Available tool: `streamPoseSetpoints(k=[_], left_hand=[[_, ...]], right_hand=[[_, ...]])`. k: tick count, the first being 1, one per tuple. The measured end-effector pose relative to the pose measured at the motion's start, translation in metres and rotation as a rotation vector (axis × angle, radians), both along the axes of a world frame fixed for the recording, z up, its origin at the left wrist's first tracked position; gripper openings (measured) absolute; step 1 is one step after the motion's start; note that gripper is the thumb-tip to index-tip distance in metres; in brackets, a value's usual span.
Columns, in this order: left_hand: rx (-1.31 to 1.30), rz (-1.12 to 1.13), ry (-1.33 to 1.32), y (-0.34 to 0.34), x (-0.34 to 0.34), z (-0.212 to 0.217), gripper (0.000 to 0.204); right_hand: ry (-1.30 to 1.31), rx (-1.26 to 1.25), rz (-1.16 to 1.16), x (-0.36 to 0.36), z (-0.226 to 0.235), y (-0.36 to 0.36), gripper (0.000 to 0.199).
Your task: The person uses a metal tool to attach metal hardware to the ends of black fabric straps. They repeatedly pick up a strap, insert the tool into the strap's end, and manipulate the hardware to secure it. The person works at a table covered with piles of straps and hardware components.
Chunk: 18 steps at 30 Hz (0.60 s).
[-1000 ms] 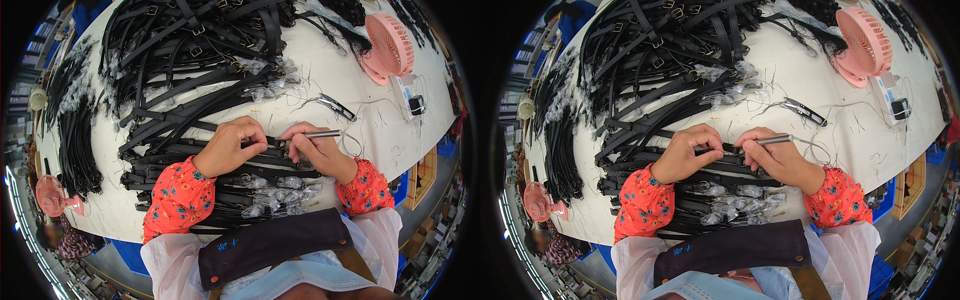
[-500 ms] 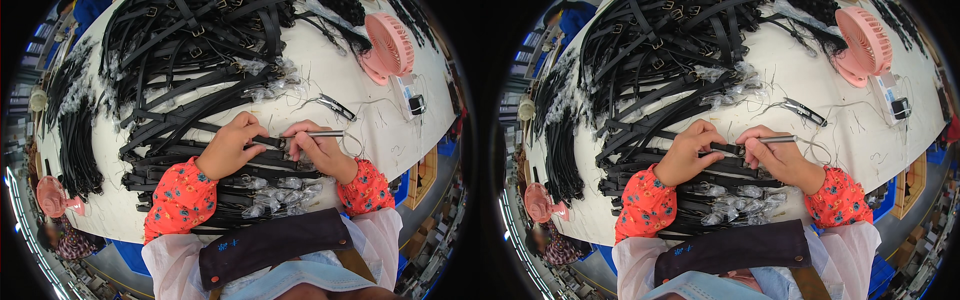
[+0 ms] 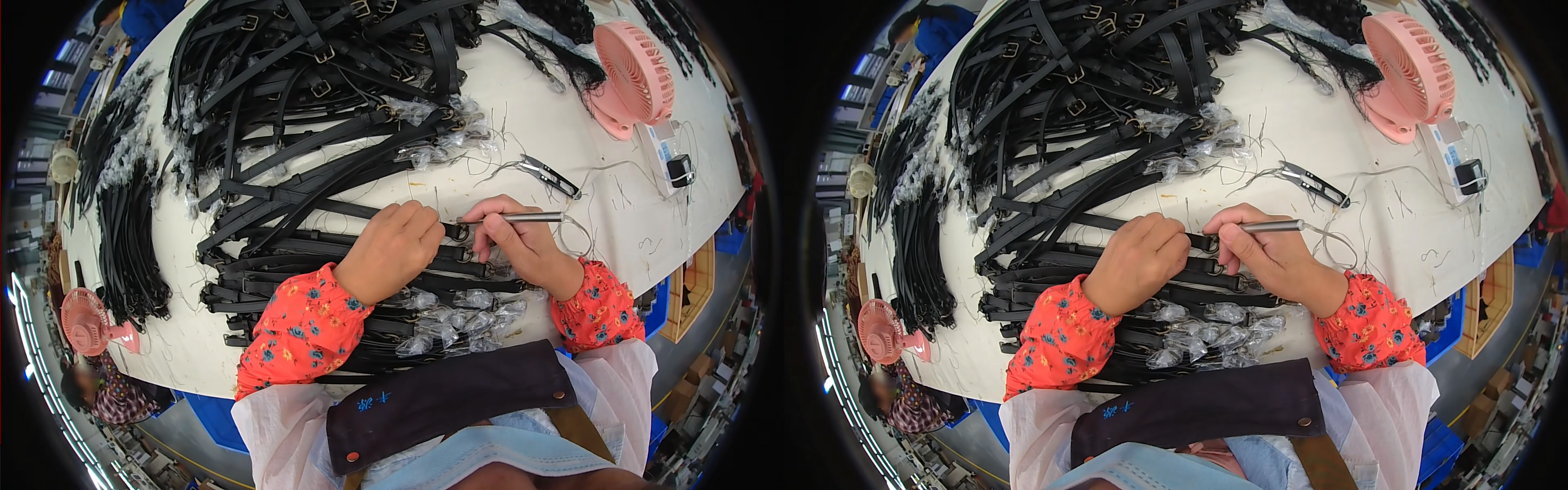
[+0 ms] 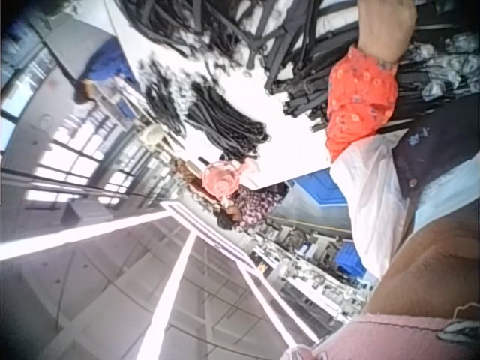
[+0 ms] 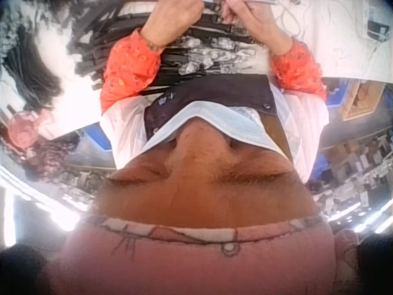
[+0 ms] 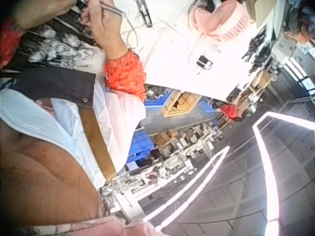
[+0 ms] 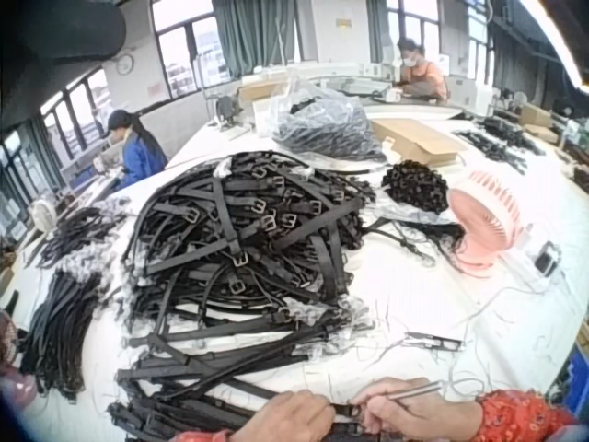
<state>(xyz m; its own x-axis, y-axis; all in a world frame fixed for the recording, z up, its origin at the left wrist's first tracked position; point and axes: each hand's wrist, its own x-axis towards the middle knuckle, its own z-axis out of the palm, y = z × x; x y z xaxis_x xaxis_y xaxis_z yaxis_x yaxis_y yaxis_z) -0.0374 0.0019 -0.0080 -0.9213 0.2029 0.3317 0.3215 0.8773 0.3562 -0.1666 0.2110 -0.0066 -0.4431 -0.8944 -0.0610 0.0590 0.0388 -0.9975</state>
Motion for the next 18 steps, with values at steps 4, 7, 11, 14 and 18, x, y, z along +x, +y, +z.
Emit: streamPoseSetpoints(k=[4, 7, 11, 14, 18], left_hand=[[0.203, 0.035, -0.070, -0.0026, -0.0060, -0.0016, 0.016], [0.269, 0.041, -0.133, -0.0059, -0.0070, -0.0006, 0.016], [0.326, 0.044, -0.154, -0.0075, -0.0078, -0.0005, 0.016], [0.346, 0.042, -0.159, -0.0084, -0.0084, -0.0015, 0.015], [0.380, 0.047, -0.168, -0.0089, -0.0087, -0.0027, 0.015]], right_hand=[[-0.017, 0.014, 0.008, 0.0001, 0.0004, 0.0000, 0.030], [-0.033, 0.026, 0.026, -0.0008, 0.0025, 0.0008, 0.030], [-0.023, 0.025, 0.066, -0.0025, -0.0007, 0.0015, 0.032], [0.010, 0.021, 0.074, -0.0016, -0.0008, 0.0005, 0.034], [0.042, 0.027, 0.084, -0.0017, 0.0001, -0.0006, 0.034]])
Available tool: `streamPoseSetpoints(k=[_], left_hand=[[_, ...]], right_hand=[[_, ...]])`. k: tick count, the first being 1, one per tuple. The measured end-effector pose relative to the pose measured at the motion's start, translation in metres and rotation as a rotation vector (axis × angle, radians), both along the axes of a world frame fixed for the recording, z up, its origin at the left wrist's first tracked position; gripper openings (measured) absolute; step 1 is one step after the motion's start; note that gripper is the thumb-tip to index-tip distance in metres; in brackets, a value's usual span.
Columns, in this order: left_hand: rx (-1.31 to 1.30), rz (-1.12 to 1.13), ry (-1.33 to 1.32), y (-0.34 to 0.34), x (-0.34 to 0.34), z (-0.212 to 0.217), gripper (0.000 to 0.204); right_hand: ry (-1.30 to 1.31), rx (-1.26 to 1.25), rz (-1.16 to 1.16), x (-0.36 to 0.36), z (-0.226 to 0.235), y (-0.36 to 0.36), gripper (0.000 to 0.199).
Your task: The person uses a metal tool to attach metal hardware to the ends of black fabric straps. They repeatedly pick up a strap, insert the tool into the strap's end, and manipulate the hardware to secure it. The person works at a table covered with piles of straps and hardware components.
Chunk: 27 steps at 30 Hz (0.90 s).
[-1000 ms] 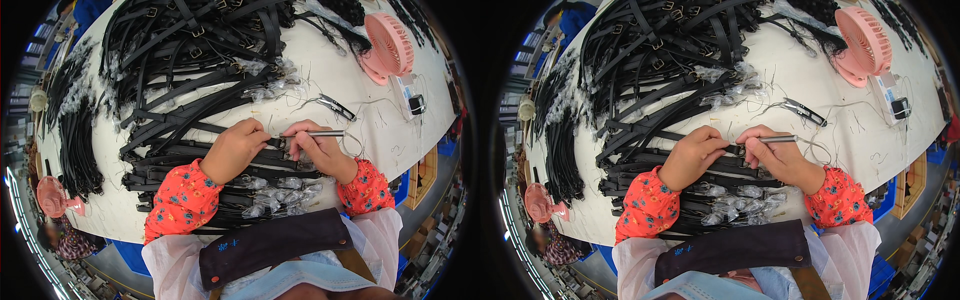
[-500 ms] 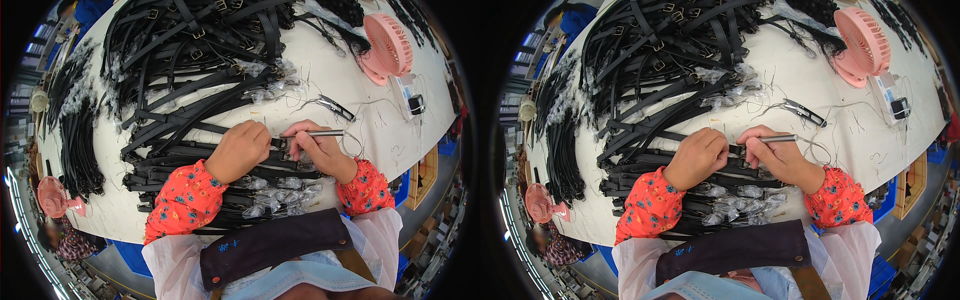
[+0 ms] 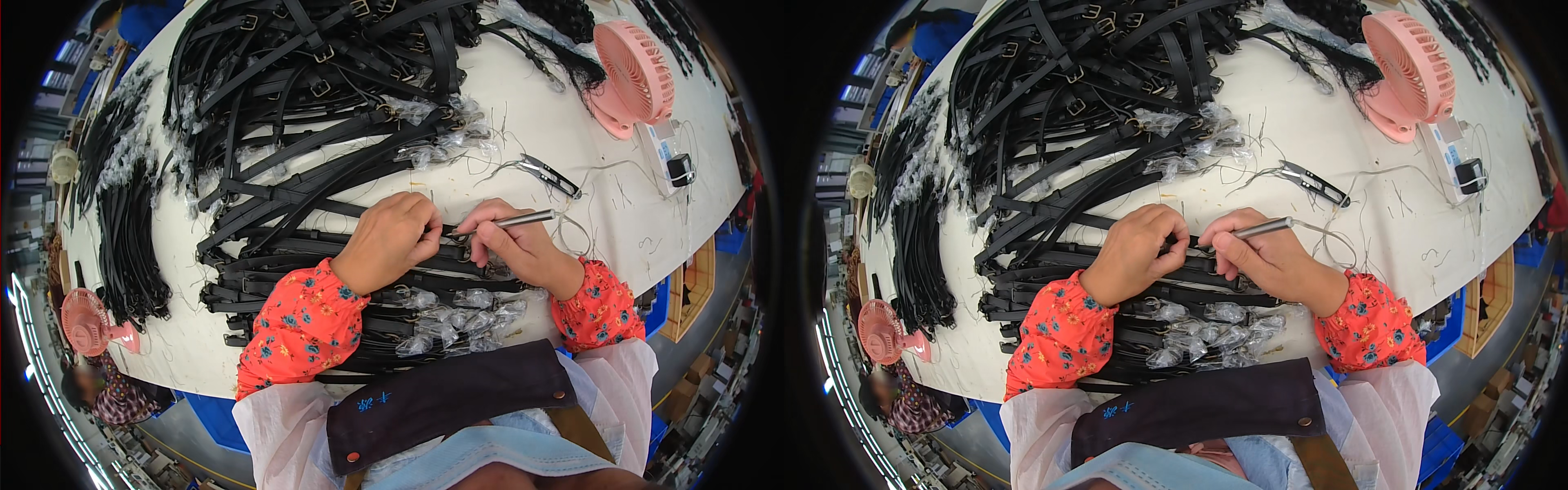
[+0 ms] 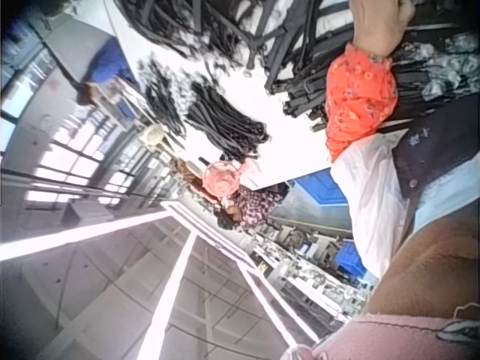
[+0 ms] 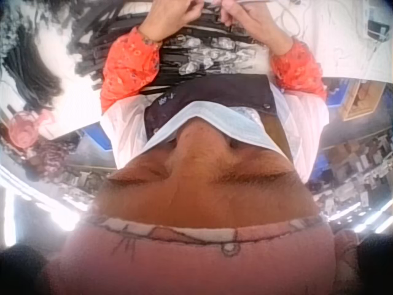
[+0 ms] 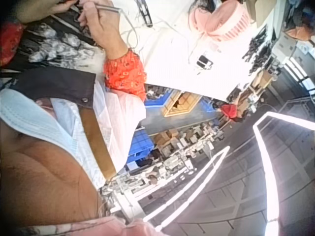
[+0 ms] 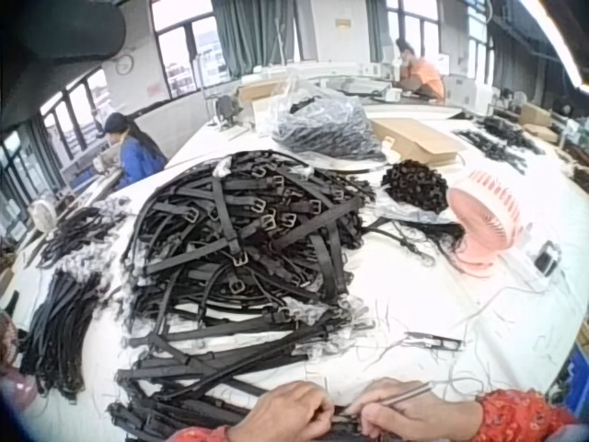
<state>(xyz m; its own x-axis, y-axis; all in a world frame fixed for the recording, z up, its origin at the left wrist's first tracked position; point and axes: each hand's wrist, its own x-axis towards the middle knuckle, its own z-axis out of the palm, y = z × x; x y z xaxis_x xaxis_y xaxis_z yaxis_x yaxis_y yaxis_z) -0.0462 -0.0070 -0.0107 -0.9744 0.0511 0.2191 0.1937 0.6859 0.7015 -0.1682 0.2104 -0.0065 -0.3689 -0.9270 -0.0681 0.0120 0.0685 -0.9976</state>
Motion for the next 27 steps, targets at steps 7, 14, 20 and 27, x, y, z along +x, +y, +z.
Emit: streamPoseSetpoints(k=[7, 14, 20, 27], left_hand=[[0.009, 0.015, -0.016, 0.0002, 0.0005, -0.0011, 0.014], [0.003, 0.014, -0.025, -0.0017, 0.0001, -0.0034, 0.015], [0.019, 0.014, -0.034, -0.0018, -0.0003, -0.0031, 0.014], [0.047, 0.033, -0.032, -0.0023, 0.0005, -0.0037, 0.013]], right_hand=[[0.035, 0.000, 0.005, 0.0001, -0.0020, -0.0003, 0.034], [0.050, 0.027, 0.017, -0.0006, -0.0007, -0.0006, 0.036], [0.054, 0.027, 0.007, 0.0000, -0.0009, -0.0009, 0.037], [-0.069, 0.024, -0.016, 0.0000, 0.0031, -0.0007, 0.034]])
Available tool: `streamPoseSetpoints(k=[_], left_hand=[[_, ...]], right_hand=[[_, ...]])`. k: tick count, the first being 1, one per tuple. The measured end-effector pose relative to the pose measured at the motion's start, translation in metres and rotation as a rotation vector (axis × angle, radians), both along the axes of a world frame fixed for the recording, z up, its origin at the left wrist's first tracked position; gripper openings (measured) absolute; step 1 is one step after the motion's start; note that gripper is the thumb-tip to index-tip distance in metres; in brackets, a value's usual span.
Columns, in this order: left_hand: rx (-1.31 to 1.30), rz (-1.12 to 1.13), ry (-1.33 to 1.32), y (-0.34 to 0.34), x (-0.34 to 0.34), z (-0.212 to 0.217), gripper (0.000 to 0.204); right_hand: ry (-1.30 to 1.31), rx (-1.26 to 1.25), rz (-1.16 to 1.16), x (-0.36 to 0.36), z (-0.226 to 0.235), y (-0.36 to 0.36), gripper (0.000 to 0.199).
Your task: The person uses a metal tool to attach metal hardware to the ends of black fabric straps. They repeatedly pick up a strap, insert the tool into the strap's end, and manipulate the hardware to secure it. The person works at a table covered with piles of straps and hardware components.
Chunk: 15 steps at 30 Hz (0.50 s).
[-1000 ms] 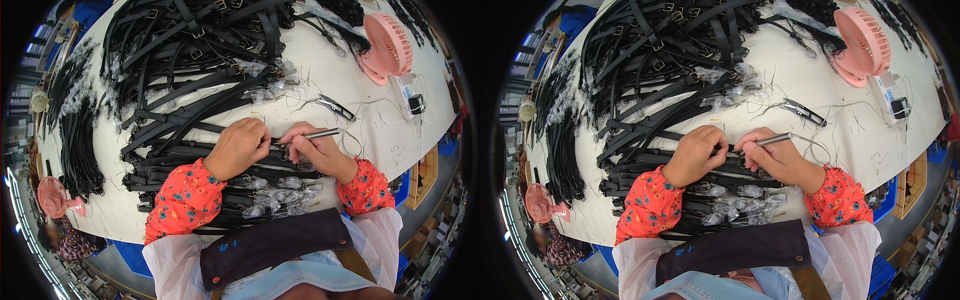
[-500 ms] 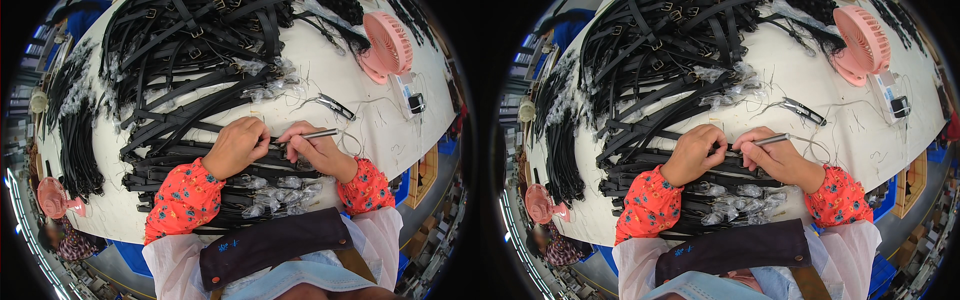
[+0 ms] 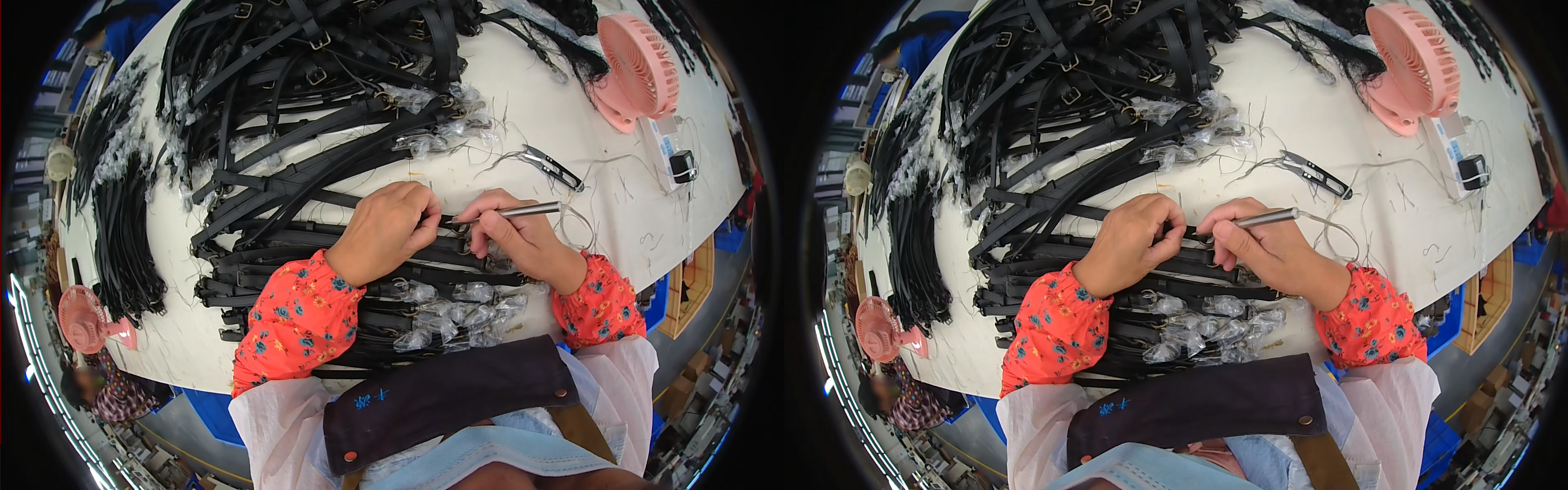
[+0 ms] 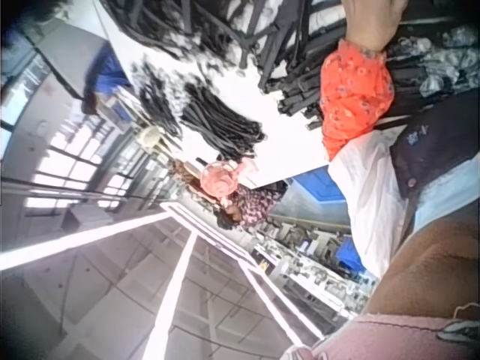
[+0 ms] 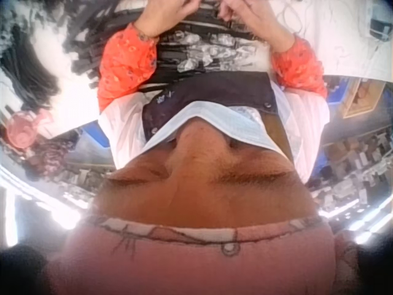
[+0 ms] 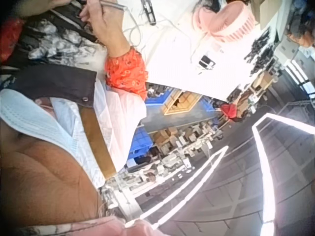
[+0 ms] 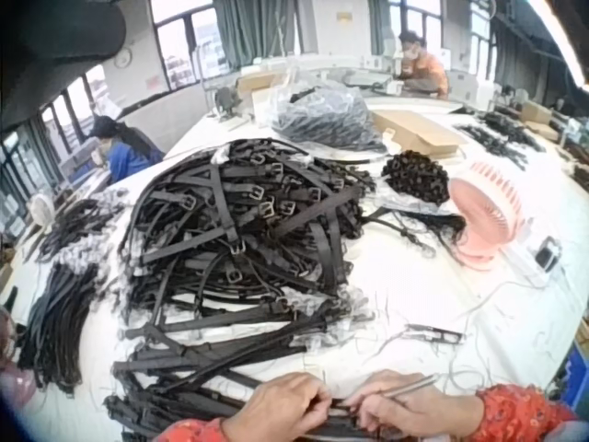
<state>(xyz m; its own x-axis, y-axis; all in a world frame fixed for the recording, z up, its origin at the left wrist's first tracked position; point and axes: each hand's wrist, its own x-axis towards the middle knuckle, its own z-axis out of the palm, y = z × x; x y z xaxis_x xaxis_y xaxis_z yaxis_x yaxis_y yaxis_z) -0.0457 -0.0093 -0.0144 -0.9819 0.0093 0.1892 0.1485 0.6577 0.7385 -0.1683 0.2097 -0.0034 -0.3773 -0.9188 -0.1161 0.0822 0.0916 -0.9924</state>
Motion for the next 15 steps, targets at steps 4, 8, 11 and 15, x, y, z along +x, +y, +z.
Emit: streamPoseSetpoints(k=[4, 8, 11, 15], left_hand=[[-0.018, 0.000, 0.024, -0.0006, -0.0016, 0.0000, 0.012], [-0.033, -0.006, -0.027, 0.0001, -0.0026, 0.0031, 0.009], [-0.035, -0.006, -0.052, 0.0008, -0.0028, 0.0044, 0.008], [-0.035, -0.004, -0.050, 0.0007, -0.0030, 0.0041, 0.008]], right_hand=[[-0.027, -0.018, -0.015, -0.0002, -0.0007, 0.0014, 0.032], [-0.044, -0.009, -0.014, -0.0006, 0.0025, 0.0013, 0.032], [-0.045, -0.012, -0.003, -0.0013, 0.0004, 0.0020, 0.032], [-0.028, -0.026, 0.016, -0.0007, -0.0030, 0.0007, 0.034]])
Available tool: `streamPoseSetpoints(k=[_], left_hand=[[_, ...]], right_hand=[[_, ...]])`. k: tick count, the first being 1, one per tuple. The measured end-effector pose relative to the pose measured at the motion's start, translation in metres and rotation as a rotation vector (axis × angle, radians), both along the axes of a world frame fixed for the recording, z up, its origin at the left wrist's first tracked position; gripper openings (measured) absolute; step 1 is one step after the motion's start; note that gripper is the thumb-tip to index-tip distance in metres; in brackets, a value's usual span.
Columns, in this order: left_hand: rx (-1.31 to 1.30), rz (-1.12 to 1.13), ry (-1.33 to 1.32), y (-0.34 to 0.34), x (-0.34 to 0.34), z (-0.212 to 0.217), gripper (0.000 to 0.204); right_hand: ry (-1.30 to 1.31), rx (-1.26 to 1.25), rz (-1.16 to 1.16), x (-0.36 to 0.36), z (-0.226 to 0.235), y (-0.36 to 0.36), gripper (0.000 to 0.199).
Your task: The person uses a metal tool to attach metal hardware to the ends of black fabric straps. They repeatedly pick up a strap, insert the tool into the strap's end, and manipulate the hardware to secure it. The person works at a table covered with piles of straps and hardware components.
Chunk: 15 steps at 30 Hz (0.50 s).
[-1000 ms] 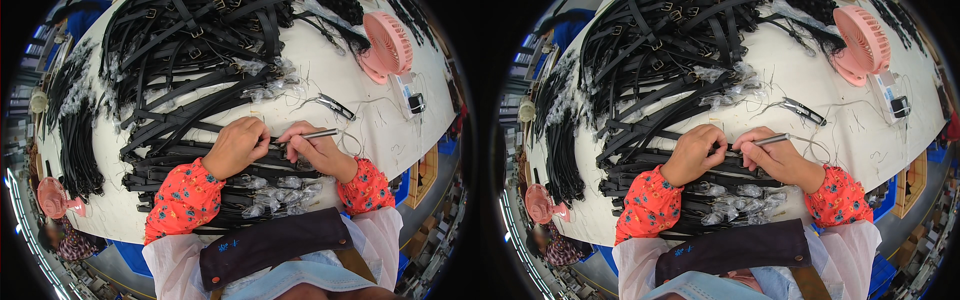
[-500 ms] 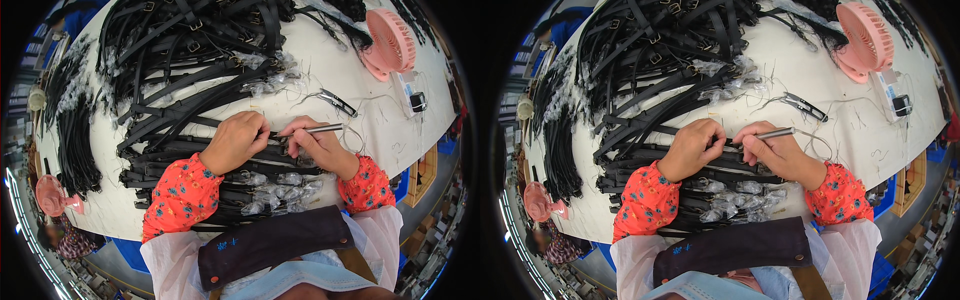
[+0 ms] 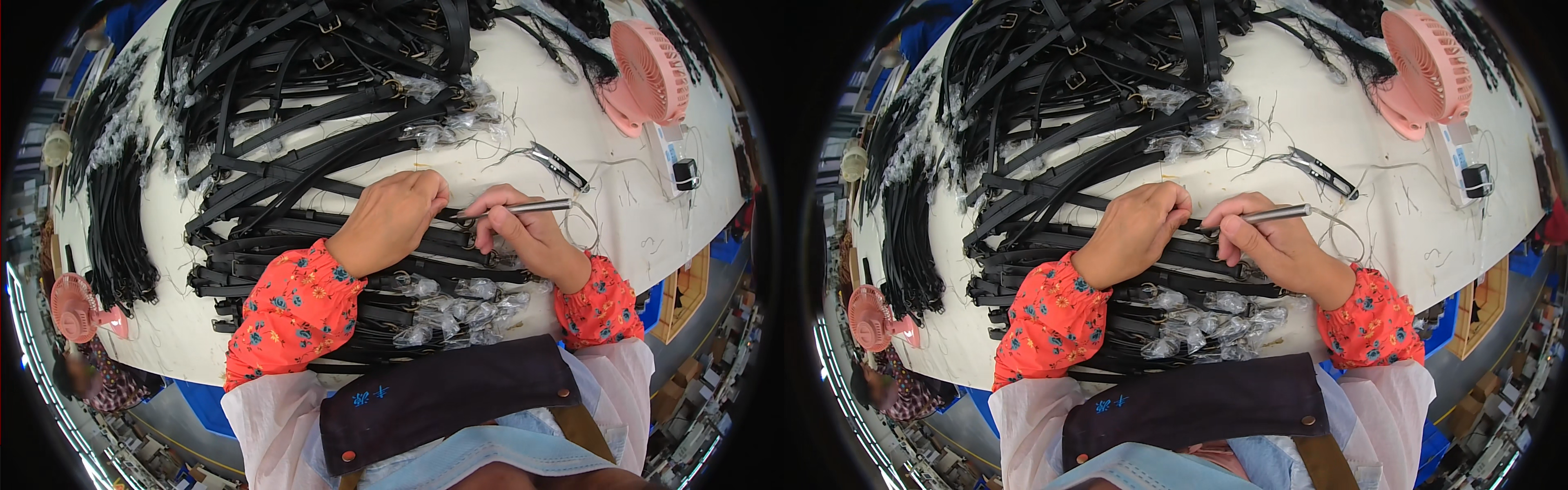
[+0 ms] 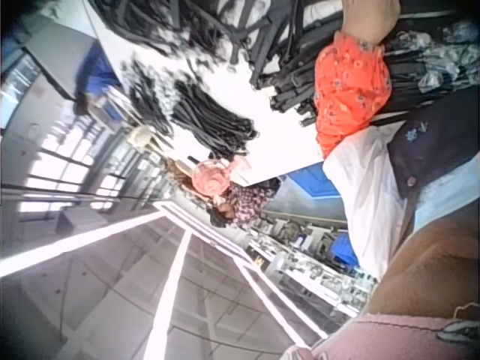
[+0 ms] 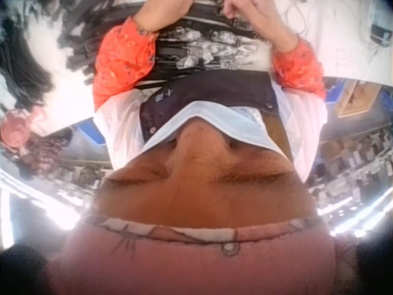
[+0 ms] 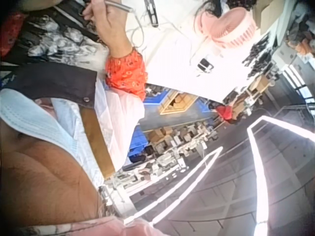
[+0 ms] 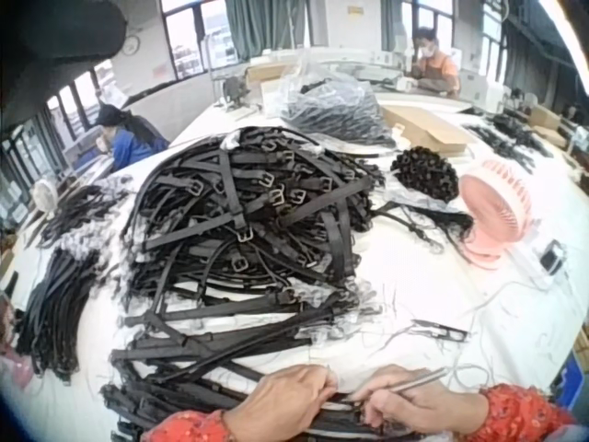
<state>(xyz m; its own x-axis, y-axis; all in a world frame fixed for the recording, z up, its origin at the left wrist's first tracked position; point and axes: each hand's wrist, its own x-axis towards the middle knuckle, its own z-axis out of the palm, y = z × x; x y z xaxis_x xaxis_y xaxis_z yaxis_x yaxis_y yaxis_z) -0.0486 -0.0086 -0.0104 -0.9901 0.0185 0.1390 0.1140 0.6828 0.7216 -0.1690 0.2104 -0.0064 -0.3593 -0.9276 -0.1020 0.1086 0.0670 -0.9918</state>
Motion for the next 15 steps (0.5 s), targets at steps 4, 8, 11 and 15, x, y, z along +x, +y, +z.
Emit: streamPoseSetpoints(k=[4, 8, 11, 15], left_hand=[[0.003, 0.002, -0.006, 0.0000, -0.0002, -0.0008, 0.008], [0.007, 0.002, -0.004, -0.0002, -0.0003, -0.0008, 0.008], [0.006, 0.001, -0.007, -0.0005, -0.0002, -0.0007, 0.008], [0.011, 0.010, 0.052, -0.0008, 0.0001, -0.0054, 0.011]], right_hand=[[0.049, 0.012, 0.014, 0.0000, 0.0016, 0.0004, 0.035], [0.057, 0.010, 0.008, 0.0005, 0.0012, 0.0000, 0.035], [0.057, 0.013, 0.004, 0.0009, 0.0013, -0.0006, 0.035], [0.064, 0.015, 0.010, 0.0003, 0.0017, -0.0011, 0.036]])
